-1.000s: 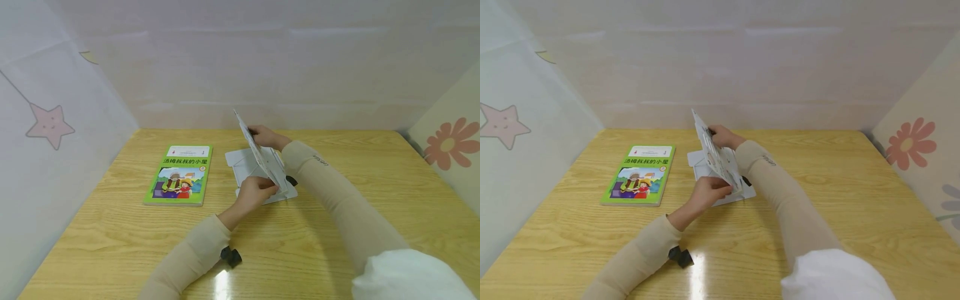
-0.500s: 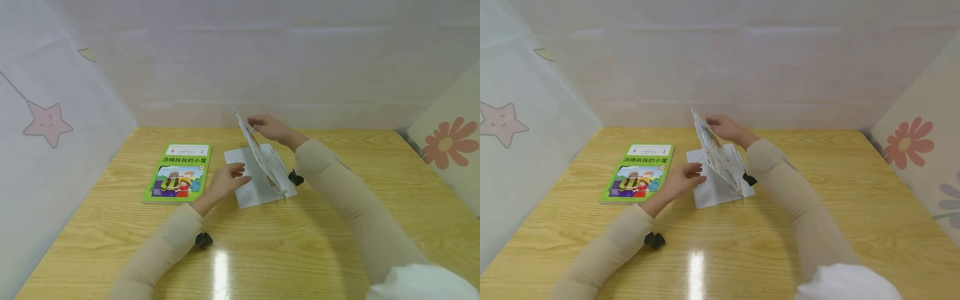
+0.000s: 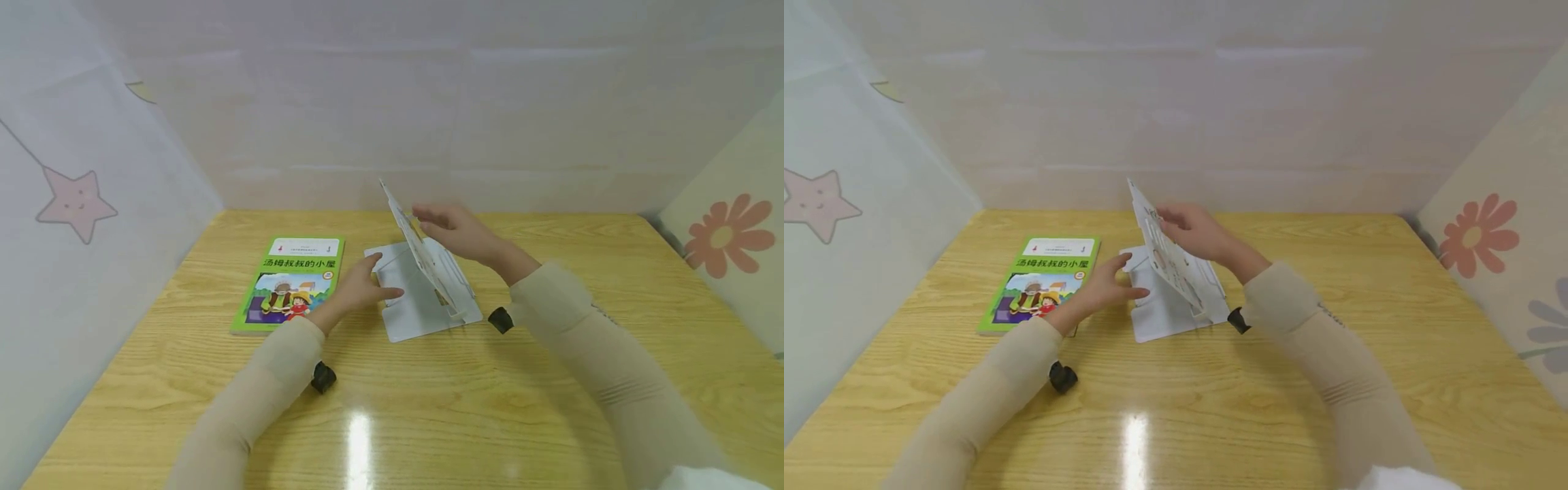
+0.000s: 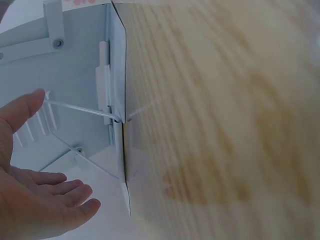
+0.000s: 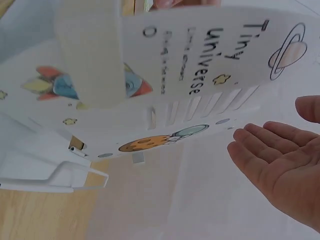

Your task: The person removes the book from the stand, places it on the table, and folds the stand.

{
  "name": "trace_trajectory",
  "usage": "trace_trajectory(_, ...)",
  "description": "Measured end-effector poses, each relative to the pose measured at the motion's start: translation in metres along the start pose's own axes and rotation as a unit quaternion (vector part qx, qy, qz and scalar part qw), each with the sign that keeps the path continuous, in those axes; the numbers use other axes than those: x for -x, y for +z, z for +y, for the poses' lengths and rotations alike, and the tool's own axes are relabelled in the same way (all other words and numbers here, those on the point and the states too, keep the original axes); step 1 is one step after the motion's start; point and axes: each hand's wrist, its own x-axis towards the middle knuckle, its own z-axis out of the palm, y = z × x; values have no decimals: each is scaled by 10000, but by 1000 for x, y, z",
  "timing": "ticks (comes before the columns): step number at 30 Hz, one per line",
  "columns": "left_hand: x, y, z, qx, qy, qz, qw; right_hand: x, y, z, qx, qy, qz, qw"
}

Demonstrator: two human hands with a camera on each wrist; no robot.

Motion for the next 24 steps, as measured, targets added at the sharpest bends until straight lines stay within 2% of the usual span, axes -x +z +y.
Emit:
trace_trajectory(4, -7, 3, 1, -106, 77, -365, 9992, 20, 6, -1, -234, -157, -45, 9996)
trace_trajectory(9, -13, 6, -2, 7, 64, -548, 9985, 41, 17, -5, -209, -263, 93, 9994)
trace_trajectory(16, -19, 9, -9, 36, 117, -619, 9980, 59, 34, -3, -65, -233, 310, 9992)
trace_trajectory(24, -22, 13, -20, -378, 338, -599, 9969, 66, 51, 11, 292, -207, 754, 9965)
